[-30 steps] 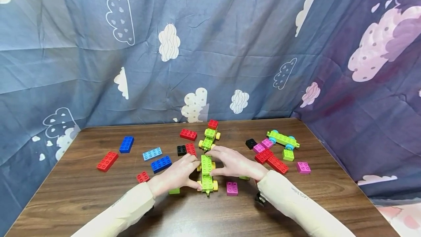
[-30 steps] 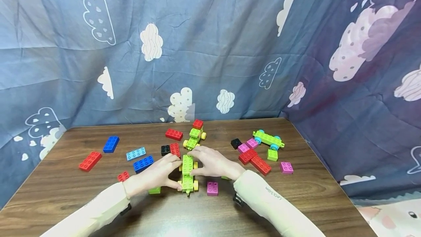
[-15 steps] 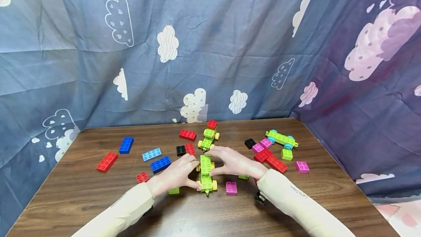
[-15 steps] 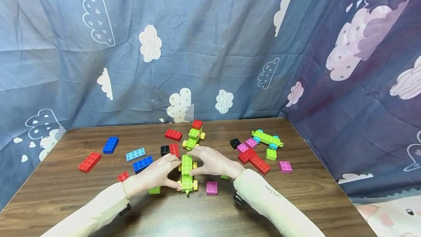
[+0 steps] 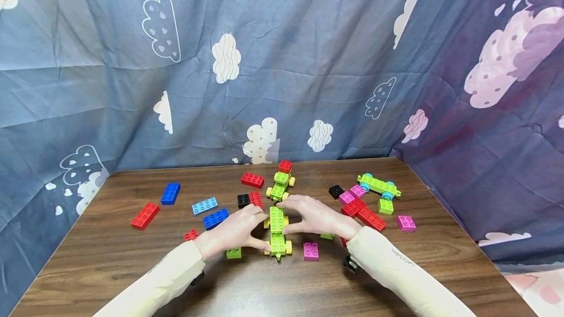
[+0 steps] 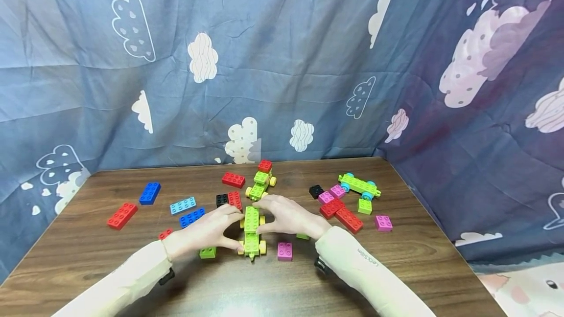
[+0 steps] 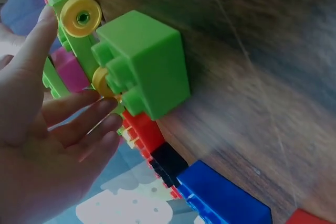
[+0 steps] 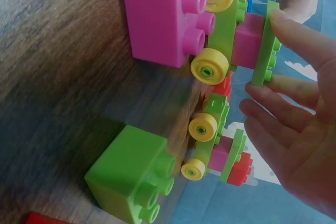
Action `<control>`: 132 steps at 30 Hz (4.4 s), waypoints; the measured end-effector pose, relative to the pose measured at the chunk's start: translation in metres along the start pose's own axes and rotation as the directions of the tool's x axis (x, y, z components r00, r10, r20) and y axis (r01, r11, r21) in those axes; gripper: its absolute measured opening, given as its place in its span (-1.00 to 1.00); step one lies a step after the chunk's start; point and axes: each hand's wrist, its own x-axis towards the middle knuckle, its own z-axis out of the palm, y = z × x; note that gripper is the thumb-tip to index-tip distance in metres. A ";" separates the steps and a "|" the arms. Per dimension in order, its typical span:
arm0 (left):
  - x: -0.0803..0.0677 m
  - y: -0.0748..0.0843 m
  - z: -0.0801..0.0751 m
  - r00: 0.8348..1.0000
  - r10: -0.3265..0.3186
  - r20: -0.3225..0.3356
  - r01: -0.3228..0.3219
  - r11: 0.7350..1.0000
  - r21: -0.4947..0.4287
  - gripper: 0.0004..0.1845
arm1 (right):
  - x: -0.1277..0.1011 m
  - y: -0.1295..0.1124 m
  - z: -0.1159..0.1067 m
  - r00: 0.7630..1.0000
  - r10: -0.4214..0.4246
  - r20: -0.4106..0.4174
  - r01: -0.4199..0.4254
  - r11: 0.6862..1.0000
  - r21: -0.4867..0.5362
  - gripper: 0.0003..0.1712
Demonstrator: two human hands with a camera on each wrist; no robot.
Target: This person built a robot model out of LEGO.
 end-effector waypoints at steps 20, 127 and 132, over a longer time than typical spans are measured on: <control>-0.035 -0.028 -0.047 0.974 -0.185 -0.133 0.173 0.980 -0.096 -0.46 | -0.001 0.001 0.000 0.999 0.033 0.019 -0.033 0.999 -0.003 -0.29; 0.028 0.003 -0.050 0.995 -0.077 -0.069 0.061 0.976 -0.208 -0.75 | -0.017 0.002 0.013 0.987 0.109 0.121 -0.103 0.993 -0.055 -0.14; 0.035 0.005 -0.043 0.994 -0.092 -0.063 0.076 0.971 -0.228 -0.78 | -0.016 0.003 0.015 0.989 0.096 0.110 -0.089 0.994 -0.063 -0.16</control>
